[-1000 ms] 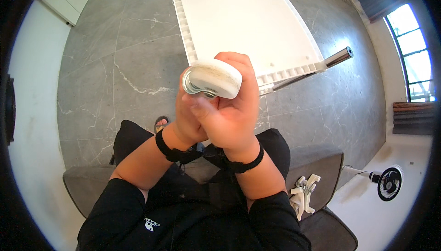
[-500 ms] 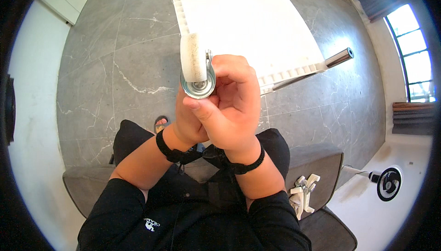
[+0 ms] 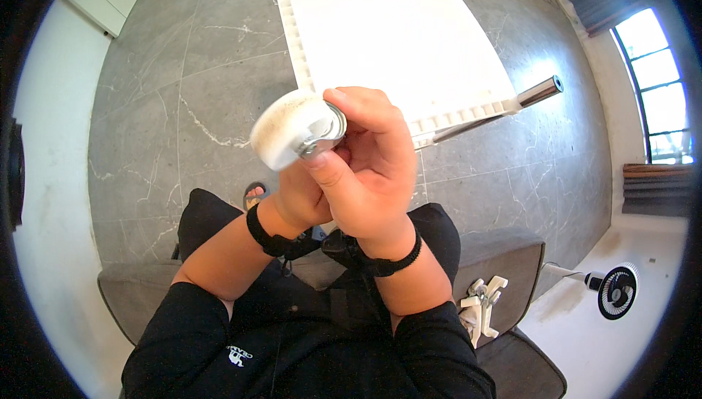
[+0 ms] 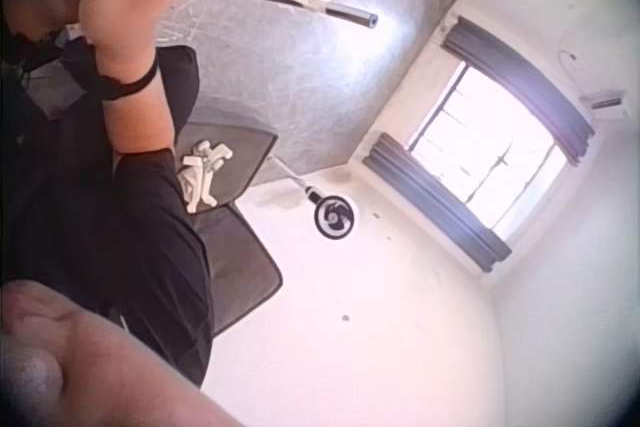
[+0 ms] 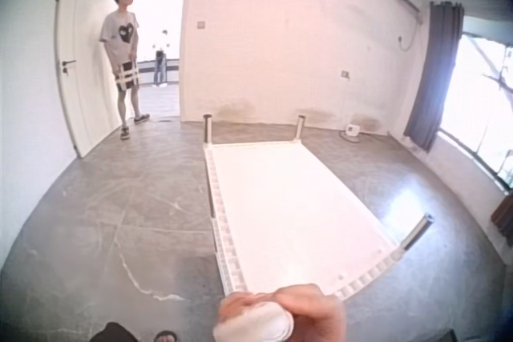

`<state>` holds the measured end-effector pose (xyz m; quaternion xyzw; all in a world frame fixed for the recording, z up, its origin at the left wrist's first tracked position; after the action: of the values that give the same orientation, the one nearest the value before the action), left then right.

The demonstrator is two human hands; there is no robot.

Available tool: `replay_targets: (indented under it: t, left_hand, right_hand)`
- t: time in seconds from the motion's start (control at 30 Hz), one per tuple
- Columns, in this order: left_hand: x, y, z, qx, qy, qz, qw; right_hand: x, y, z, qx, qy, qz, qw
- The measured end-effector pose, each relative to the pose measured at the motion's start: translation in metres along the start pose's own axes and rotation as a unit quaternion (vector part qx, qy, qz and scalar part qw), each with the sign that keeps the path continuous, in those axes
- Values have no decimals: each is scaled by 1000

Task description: The person is assembling a white plastic rolling utility shelf cart by attaching support tubes and caster wheels.

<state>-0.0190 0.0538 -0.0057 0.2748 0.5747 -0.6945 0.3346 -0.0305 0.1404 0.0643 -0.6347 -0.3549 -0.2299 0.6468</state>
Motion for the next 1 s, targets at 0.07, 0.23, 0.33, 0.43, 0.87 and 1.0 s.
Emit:
replay_targets:
  t: [0.07, 0.23, 0.33, 0.43, 0.87, 1.0]
  left_hand:
    - [10, 10, 0, -45, 29, -9, 998]
    - [-8, -7, 10, -84, -50, -107, 989]
    - [-17, -13, 10, -150, -66, -210, 964]
    - [-18, -10, 13, -144, -84, -202, 965]
    - [-19, -14, 11, -154, -47, -250, 955]
    - [-34, -24, 20, -103, -43, -103, 988]
  right_hand:
    - [4, -2, 1, 19, -24, 11, 999]
    - [2, -4, -5, 23, -91, -112, 989]
    - [2, -2, -5, -35, -80, -79, 993]
    - [3, -1, 1, -47, -11, -52, 997]
    - [-7, -1, -1, 35, -108, -83, 990]
    - [-8, 7, 1, 40, -104, -120, 986]
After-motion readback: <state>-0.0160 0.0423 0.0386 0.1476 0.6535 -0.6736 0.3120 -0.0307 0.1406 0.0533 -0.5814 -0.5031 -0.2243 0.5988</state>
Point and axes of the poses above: each hand's wrist, its own y-axis away from the middle knuckle, its own z-axis out of the back of the hand, x = y × z, the point moved 7 cm from there along -y, towards the middle knuckle, and after that the axes turned 3 degrees about y, right-handed, at the moved point
